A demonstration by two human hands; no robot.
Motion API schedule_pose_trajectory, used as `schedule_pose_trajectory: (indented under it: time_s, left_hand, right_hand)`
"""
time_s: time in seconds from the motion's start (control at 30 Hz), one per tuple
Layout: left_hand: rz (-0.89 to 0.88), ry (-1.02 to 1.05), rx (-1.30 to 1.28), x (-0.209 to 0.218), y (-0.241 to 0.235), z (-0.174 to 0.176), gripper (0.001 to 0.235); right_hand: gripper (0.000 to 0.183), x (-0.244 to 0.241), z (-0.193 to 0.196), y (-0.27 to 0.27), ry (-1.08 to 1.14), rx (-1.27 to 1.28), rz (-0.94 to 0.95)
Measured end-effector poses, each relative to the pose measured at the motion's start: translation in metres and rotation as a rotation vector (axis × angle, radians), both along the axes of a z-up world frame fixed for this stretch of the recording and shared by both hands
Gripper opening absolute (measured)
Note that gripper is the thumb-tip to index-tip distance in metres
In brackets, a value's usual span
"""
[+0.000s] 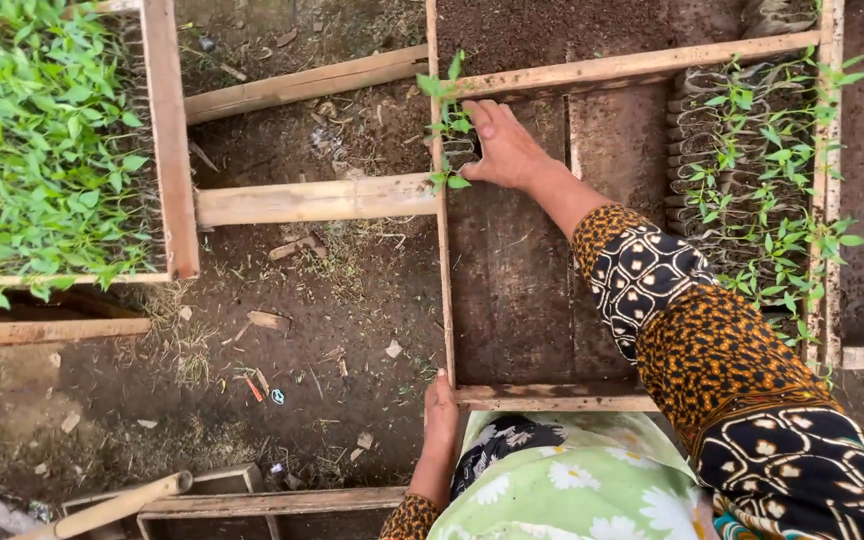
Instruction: Picking seedlings from a nursery tray and transplanting them into individual pots.
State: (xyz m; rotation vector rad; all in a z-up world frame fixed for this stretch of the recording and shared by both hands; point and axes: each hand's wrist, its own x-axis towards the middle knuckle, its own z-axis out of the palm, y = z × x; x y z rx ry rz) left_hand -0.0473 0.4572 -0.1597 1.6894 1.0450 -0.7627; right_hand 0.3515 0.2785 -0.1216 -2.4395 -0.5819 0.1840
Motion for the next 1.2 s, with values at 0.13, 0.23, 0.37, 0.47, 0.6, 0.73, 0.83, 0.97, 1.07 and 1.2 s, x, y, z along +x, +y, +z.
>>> schedule_pose_trajectory:
  time_s: [0.13, 0.23, 0.37, 0.47, 0.6, 0.73, 0.83, 0.97, 1.07, 1.2]
  left_hand:
    - [0.065, -0.517, 0.314, 0.053, -0.013, 0.080, 0.029]
    - [0.004, -0.930, 0.302, 0.109, -0.023, 0.113, 0.021]
    - [-0.348, -0.715, -0.068, 0.197, -0.048, 0.110, 0.029]
    - [-0.425, -0.583, -0.051, 0.257, -0.059, 0.053, 0.041]
    - [-0.272, -0.668, 0.099, 0.310, -0.059, 0.006, 0.043]
    - [-0.537, -0.916, 0.179, 0.312, -0.035, -0.014, 0.035]
    - [-0.578, -0.803, 0.313, 0.325, -0.049, -0.002, 0.040]
    - [-0.363, -0.670, 0.225, 0.318, -0.057, 0.055, 0.048]
    - [-0.354, -0.712, 0.189, 0.318, -0.062, 0.066, 0.043]
    - [-0.339, -0.828, 0.258, 0.328, -0.055, 0.040, 0.039]
  right_hand:
    - [0.102, -0.018, 0.022, -0.006, 0.049, 0.126, -0.097]
    - [0.099, -0.028, 0.027, -0.006, 0.319, 0.221, -0.208]
    - [0.087, -0.031, -0.003, -0.007, 0.247, 0.284, -0.293]
    - [0.083, -0.027, -0.004, -0.003, 0.266, 0.295, -0.306]
    - [0.060, -0.012, -0.015, -0.009, 0.247, 0.380, -0.311]
    - [0.030, -0.007, -0.049, 0.001, -0.070, 0.595, -0.600]
    - [0.029, 0.009, -0.003, -0.010, -0.095, 0.337, -0.620]
    - [0.012, 0.010, 0.033, 0.025, 0.441, 0.559, -0.649]
    - [0.013, 0.014, 0.033, 0.037, 0.455, 0.550, -0.680]
    - [0.016, 0.018, 0.033, 0.034, 0.559, 0.462, -0.640]
